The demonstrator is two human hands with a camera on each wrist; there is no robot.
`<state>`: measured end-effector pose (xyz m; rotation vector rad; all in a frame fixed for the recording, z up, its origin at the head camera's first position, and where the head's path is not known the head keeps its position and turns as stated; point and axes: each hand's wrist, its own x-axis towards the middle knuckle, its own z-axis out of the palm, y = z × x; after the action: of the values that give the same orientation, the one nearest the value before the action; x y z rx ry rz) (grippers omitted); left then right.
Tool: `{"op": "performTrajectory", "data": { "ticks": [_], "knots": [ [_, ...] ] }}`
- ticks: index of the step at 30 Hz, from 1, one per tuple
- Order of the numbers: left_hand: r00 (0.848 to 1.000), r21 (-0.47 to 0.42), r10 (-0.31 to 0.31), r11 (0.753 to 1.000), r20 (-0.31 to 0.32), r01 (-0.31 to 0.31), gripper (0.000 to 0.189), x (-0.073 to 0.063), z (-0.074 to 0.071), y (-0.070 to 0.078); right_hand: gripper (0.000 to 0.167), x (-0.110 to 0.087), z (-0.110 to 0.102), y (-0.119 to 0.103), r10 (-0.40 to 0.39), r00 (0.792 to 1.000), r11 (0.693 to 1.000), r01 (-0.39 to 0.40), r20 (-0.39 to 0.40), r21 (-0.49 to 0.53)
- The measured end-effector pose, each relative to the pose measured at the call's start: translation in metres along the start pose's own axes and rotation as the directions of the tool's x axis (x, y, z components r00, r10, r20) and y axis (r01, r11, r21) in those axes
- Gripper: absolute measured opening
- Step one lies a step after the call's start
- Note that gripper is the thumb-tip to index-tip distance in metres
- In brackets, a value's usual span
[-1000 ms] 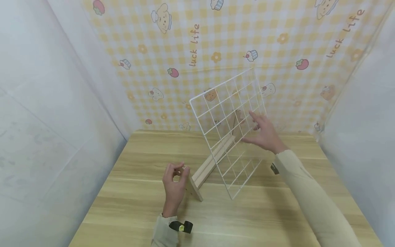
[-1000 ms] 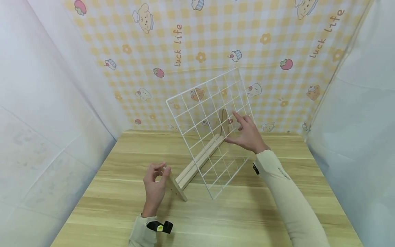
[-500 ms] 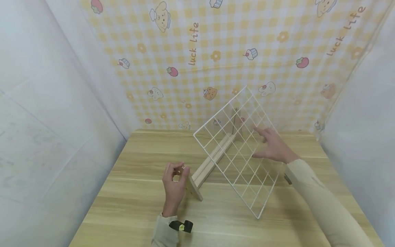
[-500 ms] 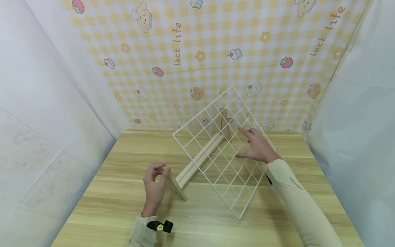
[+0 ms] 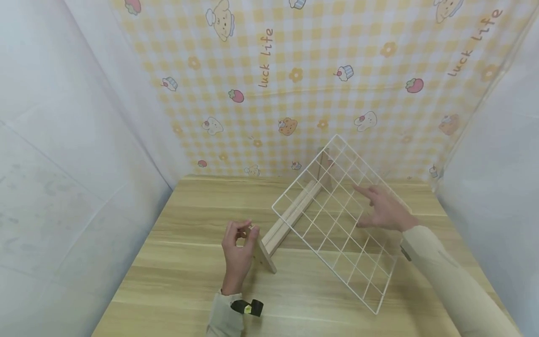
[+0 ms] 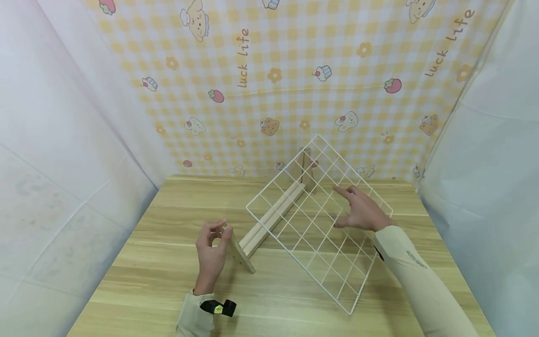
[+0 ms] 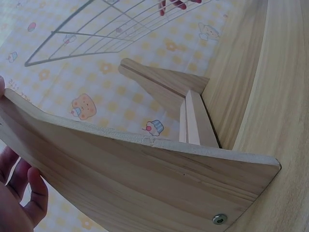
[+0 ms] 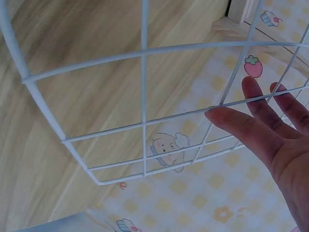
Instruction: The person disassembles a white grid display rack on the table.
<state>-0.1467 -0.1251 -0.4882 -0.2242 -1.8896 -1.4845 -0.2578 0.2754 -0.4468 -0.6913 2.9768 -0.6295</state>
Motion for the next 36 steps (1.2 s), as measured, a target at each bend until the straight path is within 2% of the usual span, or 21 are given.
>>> {"op": "performTrajectory", "data": {
  "ticks": [3,10,19,23,30,36],
  "knots": [
    [1.0,0.007,-0.003,1.0,0.001,0.003,0.023,0.001,0.001,0.004,0.114,-0.005,0.003,0.006,0.002,1.0,1.0,-0.002,0.002,-0.005],
    [1.0,-0.002,0.01,1.0,0.012,-0.01,0.019,0.006,-0.001,0.029,0.114,-0.016,0.002,0.018,0.065,0.998,0.998,-0.065,0.016,-0.003],
    [0.999,0.012,-0.043,0.999,0.03,0.042,0.024,0.002,-0.001,0.003,0.112,-0.027,-0.001,0.027,0.151,0.988,0.988,-0.149,0.041,-0.043],
    [0.997,-0.002,-0.048,0.999,0.054,0.049,0.025,0.001,-0.003,-0.001,0.111,-0.029,-0.001,0.029,0.178,0.982,0.983,-0.175,0.058,-0.049],
    [0.997,-0.003,-0.056,0.998,0.059,0.056,0.022,0.002,-0.006,0.0,0.11,-0.026,0.003,0.03,0.21,0.972,0.976,-0.203,0.103,-0.074],
    [0.994,0.002,-0.087,0.996,0.063,0.087,0.023,0.008,-0.009,0.032,0.111,-0.025,0.005,0.03,0.246,0.963,0.969,-0.24,0.11,-0.06]
  ]
}}
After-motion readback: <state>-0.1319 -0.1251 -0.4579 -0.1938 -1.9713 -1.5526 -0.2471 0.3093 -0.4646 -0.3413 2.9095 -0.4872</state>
